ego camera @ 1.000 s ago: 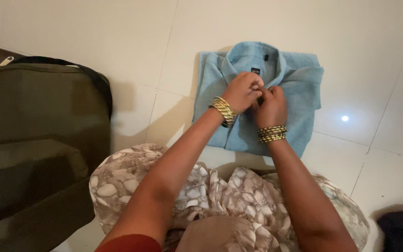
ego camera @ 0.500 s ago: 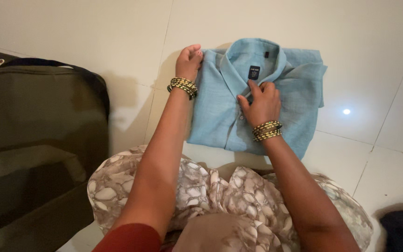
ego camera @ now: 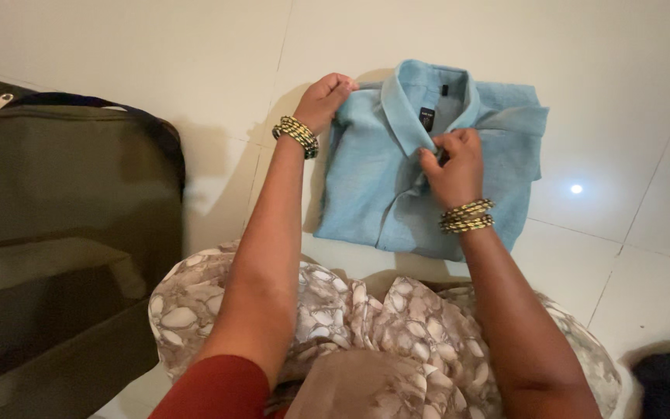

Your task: The person folds a light-blue collared shirt on the floor, smoothing the fabric with their hands and then buttoning the top button.

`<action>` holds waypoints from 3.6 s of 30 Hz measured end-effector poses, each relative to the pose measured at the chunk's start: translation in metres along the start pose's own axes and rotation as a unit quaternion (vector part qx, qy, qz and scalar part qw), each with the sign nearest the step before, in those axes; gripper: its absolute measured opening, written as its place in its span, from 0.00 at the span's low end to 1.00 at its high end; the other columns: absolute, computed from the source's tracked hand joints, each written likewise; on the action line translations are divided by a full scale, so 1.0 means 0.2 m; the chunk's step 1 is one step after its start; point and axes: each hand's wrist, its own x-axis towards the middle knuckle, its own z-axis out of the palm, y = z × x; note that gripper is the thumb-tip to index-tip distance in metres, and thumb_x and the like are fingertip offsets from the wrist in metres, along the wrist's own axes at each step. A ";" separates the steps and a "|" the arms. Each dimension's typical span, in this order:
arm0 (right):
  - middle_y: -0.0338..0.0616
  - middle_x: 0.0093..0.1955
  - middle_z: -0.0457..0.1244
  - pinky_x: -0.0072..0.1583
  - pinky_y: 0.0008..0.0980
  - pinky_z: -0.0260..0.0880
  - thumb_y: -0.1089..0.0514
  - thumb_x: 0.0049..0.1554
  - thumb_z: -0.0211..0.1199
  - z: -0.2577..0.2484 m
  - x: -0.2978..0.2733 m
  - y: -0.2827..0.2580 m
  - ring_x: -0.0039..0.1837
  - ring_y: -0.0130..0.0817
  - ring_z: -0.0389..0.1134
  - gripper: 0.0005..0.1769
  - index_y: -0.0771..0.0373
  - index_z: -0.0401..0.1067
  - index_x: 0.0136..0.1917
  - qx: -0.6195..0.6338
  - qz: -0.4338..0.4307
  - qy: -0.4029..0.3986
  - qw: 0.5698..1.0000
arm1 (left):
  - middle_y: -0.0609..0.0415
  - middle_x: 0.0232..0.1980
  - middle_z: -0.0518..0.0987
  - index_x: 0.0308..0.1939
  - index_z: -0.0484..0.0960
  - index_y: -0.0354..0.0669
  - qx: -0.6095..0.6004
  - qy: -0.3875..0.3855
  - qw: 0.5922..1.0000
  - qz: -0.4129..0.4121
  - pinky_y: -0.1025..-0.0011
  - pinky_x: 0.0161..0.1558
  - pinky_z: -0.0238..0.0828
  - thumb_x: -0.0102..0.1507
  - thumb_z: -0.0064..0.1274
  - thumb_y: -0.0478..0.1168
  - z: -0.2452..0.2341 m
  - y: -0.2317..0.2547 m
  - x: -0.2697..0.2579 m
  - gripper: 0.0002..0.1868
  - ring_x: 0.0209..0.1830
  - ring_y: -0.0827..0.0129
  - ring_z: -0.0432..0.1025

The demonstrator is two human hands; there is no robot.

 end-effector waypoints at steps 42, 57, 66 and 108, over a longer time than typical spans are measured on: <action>0.51 0.52 0.61 0.51 0.42 0.67 0.63 0.56 0.73 0.02 -0.05 -0.03 0.50 0.47 0.64 0.11 0.65 0.74 0.50 -0.094 -0.124 0.088 0.984 | 0.41 0.64 0.77 0.70 0.68 0.35 -0.146 0.150 0.976 0.061 0.65 0.66 0.70 0.65 0.57 0.30 0.16 -0.15 -0.07 0.29 0.63 0.61 0.73; 0.45 0.54 0.70 0.51 0.28 0.72 0.64 0.65 0.65 -0.81 0.06 0.09 0.50 0.29 0.71 0.12 0.65 0.77 0.62 0.017 0.130 0.081 0.988 | 0.44 0.64 0.76 0.62 0.72 0.42 0.344 0.351 0.852 0.182 0.55 0.69 0.59 0.63 0.57 0.36 0.36 0.48 -0.15 0.23 0.67 0.50 0.67; 0.46 0.52 0.72 0.52 0.31 0.72 0.58 0.61 0.63 -0.73 -0.22 0.42 0.51 0.30 0.73 0.15 0.63 0.77 0.60 0.023 0.183 -0.018 0.983 | 0.51 0.55 0.83 0.53 0.82 0.47 0.334 -0.020 0.917 0.218 0.58 0.59 0.71 0.64 0.51 0.34 1.02 0.59 0.20 0.14 0.59 0.54 0.74; 0.37 0.54 0.70 0.52 0.28 0.69 0.59 0.66 0.54 -0.83 -0.03 0.37 0.52 0.27 0.70 0.08 0.57 0.71 0.57 0.361 0.307 0.143 0.869 | 0.61 0.31 0.78 0.36 0.79 0.42 0.282 -0.456 0.844 0.008 0.69 0.37 0.68 0.57 0.68 0.46 0.86 0.83 0.48 0.15 0.32 0.76 0.71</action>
